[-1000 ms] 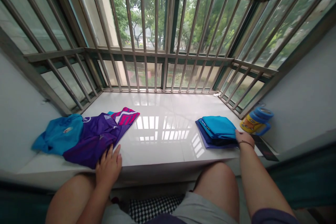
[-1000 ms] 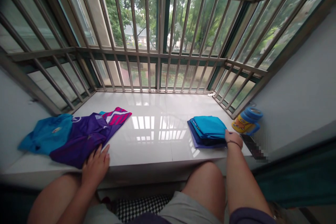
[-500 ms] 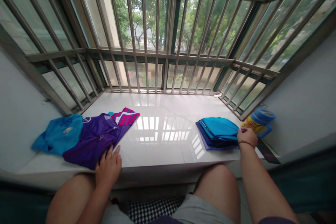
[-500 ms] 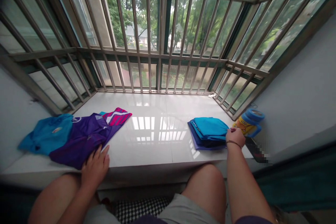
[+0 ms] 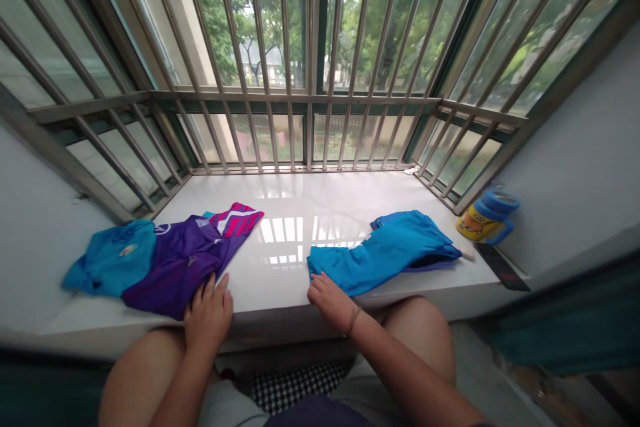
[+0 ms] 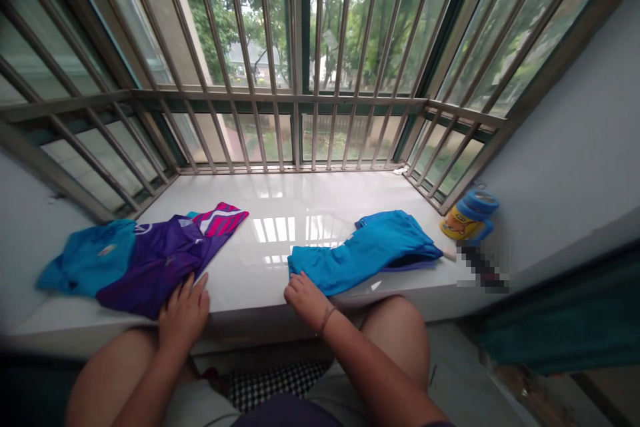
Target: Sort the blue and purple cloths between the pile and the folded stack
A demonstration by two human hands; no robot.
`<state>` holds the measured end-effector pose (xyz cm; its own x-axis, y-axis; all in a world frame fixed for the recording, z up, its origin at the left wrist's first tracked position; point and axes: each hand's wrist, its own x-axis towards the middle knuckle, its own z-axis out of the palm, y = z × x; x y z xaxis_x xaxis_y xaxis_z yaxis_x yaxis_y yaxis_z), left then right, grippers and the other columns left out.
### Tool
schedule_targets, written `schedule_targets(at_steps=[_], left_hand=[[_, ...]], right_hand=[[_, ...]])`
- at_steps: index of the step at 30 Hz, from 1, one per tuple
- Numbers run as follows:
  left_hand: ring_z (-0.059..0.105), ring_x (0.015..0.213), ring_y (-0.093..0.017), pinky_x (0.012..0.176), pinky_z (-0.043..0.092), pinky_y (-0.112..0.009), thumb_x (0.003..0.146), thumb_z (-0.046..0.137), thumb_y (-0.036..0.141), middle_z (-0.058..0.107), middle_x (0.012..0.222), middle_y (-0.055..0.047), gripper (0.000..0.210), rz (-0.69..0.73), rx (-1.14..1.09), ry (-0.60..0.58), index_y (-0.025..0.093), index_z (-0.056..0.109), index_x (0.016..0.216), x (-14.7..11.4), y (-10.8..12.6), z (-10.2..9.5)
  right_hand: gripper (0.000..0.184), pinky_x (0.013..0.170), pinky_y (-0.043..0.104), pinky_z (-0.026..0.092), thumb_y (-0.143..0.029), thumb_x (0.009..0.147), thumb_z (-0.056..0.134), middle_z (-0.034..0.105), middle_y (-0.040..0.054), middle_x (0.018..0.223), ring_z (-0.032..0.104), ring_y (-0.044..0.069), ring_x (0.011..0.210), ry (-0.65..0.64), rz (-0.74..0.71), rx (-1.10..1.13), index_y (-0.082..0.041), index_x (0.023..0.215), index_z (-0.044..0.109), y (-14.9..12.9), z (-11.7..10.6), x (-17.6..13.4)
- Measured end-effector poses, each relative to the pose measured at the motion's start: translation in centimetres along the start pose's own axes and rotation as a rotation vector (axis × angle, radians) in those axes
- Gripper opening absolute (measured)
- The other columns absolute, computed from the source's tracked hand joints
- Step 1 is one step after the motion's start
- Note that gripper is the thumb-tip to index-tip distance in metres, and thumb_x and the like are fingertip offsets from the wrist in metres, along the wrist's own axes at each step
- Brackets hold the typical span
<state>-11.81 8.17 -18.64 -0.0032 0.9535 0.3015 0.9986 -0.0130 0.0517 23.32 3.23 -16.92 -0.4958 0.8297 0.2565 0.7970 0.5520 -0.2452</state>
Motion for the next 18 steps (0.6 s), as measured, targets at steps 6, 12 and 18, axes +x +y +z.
schedule_targets(at_steps=[6,12,18], left_hand=[[0.052,0.144,-0.035,0.114,0.046,-0.054,0.106,0.042,0.029,0.054,0.164,-0.013,0.054,-0.021,-0.027,0.006,0.025,0.061,0.157,-0.1,0.1,-0.2],[0.052,0.143,-0.036,0.115,0.046,-0.054,0.107,0.04,0.03,0.055,0.164,-0.014,0.053,-0.014,-0.031,0.034,0.022,0.062,0.155,-0.1,0.0,0.3],[0.052,0.143,-0.036,0.115,0.046,-0.056,0.107,0.041,0.029,0.054,0.164,-0.014,0.053,-0.019,-0.037,0.025,0.023,0.062,0.156,-0.1,0.2,-0.1]], right_hand=[[0.022,0.125,0.053,0.043,-0.002,0.097,0.058,0.073,0.0096,0.12,0.059,0.025,0.139,0.051,0.084,0.114,-0.021,0.105,0.065,-0.7,1.9,-1.7],[0.028,0.103,0.037,0.055,-0.015,0.104,0.054,0.072,0.0081,0.119,0.066,0.022,0.113,0.07,0.197,0.113,-0.022,0.128,0.067,2.2,-3.2,-1.4],[0.031,0.094,0.03,0.051,-0.001,0.095,0.051,0.075,0.0093,0.106,0.066,0.02,0.099,0.263,0.447,-0.166,-0.017,0.114,0.069,10.8,-8.5,-2.0]])
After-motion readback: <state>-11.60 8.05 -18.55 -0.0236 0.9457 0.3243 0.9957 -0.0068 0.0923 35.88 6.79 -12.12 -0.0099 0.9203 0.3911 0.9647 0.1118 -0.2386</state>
